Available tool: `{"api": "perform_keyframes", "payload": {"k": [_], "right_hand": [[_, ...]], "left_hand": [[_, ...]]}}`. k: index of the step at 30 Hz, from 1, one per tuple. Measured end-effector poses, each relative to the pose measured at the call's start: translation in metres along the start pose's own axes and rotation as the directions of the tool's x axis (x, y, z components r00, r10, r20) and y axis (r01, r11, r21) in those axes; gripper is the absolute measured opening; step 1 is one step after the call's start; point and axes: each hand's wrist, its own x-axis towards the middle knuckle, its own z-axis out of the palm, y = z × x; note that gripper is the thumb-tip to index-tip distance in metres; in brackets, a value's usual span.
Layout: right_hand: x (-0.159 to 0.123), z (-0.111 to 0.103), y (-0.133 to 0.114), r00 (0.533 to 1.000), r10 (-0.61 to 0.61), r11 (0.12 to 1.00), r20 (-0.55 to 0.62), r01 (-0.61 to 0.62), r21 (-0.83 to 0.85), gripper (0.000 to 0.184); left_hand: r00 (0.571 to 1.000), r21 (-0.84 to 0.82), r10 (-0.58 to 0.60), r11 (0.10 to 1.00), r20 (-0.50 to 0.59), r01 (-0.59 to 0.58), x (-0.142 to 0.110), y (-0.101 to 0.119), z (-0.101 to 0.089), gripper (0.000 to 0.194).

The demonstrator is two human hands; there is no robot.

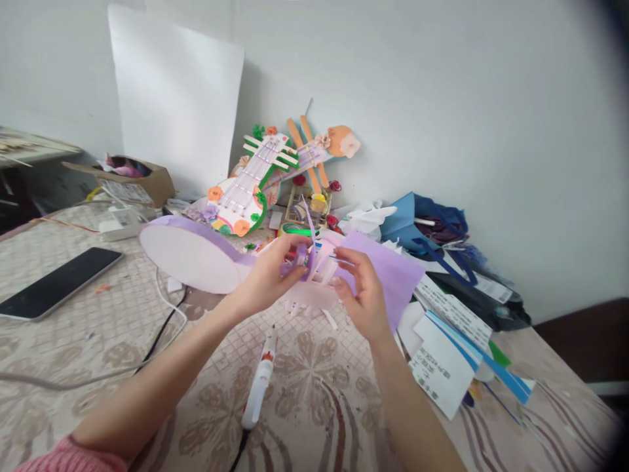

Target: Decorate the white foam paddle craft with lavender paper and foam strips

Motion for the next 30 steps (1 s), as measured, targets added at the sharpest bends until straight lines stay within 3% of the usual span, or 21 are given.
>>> {"api": "perform_keyframes", "payload": {"k": [9, 17, 25, 30], "right_hand": [[-0.002, 0.004, -0.005, 0.997, -0.078, 0.99, 0.019, 0.08, -0.118, 0.045], [-0.001, 0.004, -0.009, 0.992, -0.126, 0.97, 0.026, 0.128, -0.207, 0.048], [-0.003, 0.005, -0.017, 0.969, -0.248, 0.921, 0.014, 0.241, -0.308, 0.05], [-0.004, 0.009, -0.017, 0.948, -0.315, 0.885, 0.043, 0.31, -0.349, 0.056]], "left_hand": [[0.969, 0.285, 0.248, 0.928, 0.006, -0.24, -0.004, 0.0, 0.006, 0.047], [0.976, 0.319, 0.202, 0.923, 0.076, -0.216, -0.005, 0.003, 0.007, 0.053], [0.972, 0.276, 0.236, 0.934, 0.005, -0.228, -0.006, 0.0, 0.01, 0.06], [0.981, 0.257, 0.194, 0.949, -0.009, -0.185, -0.006, 0.002, 0.009, 0.051]]}}
